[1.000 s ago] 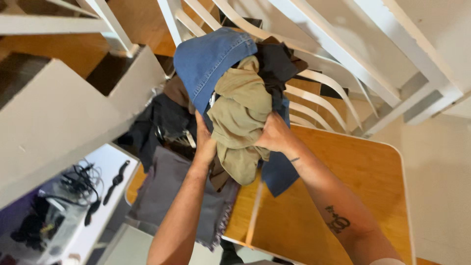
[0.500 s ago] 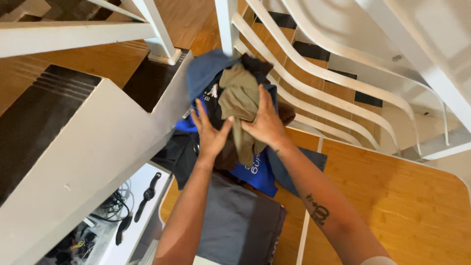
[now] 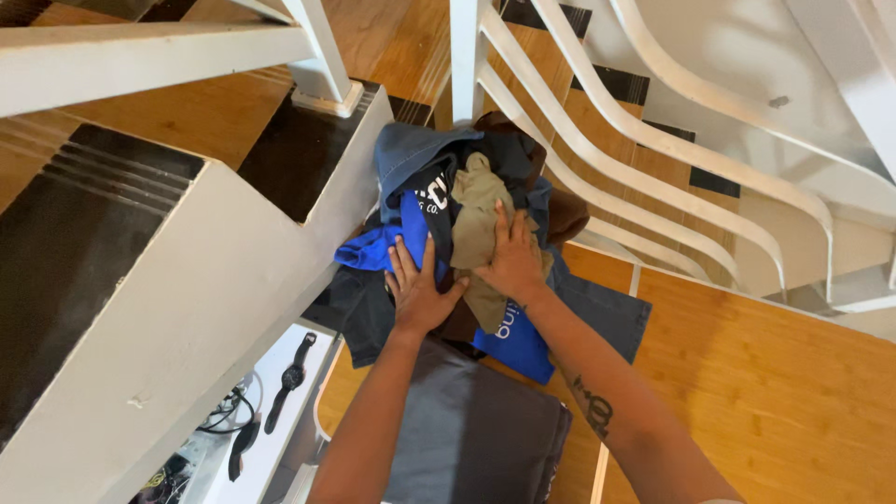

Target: The person folds a shirt and a pair of trousers on a small wooden table after taking them out of a suitcase.

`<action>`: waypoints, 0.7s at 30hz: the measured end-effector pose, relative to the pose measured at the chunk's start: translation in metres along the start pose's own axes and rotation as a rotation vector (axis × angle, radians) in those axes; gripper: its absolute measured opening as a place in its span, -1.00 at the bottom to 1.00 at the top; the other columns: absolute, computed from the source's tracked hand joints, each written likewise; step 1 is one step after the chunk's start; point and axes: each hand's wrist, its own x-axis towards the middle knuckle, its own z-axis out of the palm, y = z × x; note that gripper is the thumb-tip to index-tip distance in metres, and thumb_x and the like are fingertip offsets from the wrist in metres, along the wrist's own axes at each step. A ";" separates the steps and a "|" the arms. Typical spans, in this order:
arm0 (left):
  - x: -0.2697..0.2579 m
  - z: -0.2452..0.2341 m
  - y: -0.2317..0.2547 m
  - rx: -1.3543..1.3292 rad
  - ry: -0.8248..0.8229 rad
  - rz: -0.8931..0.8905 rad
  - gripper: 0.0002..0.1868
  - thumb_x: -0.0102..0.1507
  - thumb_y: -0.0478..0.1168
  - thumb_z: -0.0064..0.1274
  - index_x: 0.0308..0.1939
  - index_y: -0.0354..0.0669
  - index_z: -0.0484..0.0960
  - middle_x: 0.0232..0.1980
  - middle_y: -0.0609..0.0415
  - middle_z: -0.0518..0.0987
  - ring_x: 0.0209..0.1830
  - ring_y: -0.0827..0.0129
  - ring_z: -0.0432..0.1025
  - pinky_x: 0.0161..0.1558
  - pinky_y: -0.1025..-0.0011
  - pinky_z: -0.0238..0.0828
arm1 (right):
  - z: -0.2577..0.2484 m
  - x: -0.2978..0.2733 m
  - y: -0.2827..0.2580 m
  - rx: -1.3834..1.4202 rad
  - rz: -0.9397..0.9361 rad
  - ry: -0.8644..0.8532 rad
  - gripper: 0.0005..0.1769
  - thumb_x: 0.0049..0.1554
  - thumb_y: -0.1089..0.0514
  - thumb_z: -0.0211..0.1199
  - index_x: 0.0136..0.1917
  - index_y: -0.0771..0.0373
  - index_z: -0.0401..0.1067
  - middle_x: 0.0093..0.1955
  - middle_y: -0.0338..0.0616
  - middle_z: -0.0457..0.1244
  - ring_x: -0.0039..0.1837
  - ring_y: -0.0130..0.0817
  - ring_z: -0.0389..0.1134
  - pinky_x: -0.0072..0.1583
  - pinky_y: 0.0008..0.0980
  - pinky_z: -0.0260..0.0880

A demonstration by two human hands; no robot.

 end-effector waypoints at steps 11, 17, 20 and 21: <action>-0.130 -0.169 0.183 -0.878 0.010 0.990 -0.36 0.39 -0.17 0.17 0.53 -0.01 0.31 0.66 -0.24 0.09 0.73 -0.08 0.06 0.65 0.15 -0.05 | -0.060 -0.077 0.003 0.102 -0.112 0.060 0.29 -0.04 -0.17 0.50 0.69 0.12 -0.24 0.66 0.49 -0.24 0.56 0.41 0.00 0.45 0.12 0.14; -0.162 -0.212 0.242 -0.781 -0.274 1.323 -0.53 0.23 -0.27 0.02 0.20 -0.44 0.54 0.35 -0.20 0.49 0.48 -0.07 0.33 0.55 0.00 0.10 | -0.061 -0.161 0.045 0.070 -0.035 0.046 0.26 -0.03 -0.31 0.44 0.66 0.19 -0.16 0.62 0.51 -0.17 0.49 0.43 0.08 0.40 0.09 0.19; -0.165 -0.201 0.261 -0.827 -0.310 1.344 -0.53 0.25 -0.26 0.03 0.22 -0.40 0.51 0.38 -0.20 0.44 0.50 -0.07 0.30 0.56 0.03 0.09 | -0.065 -0.211 0.076 0.067 0.075 0.049 0.22 0.00 -0.33 0.41 0.65 0.19 -0.15 0.62 0.50 -0.17 0.49 0.41 0.09 0.40 0.08 0.20; -0.169 -0.195 0.268 -0.841 -0.323 1.357 -0.53 0.26 -0.26 0.04 0.23 -0.38 0.50 0.39 -0.20 0.43 0.51 -0.07 0.29 0.56 0.03 0.08 | -0.066 -0.229 0.086 0.073 0.110 0.059 0.21 0.01 -0.32 0.39 0.65 0.20 -0.16 0.62 0.51 -0.18 0.50 0.41 0.08 0.40 0.08 0.21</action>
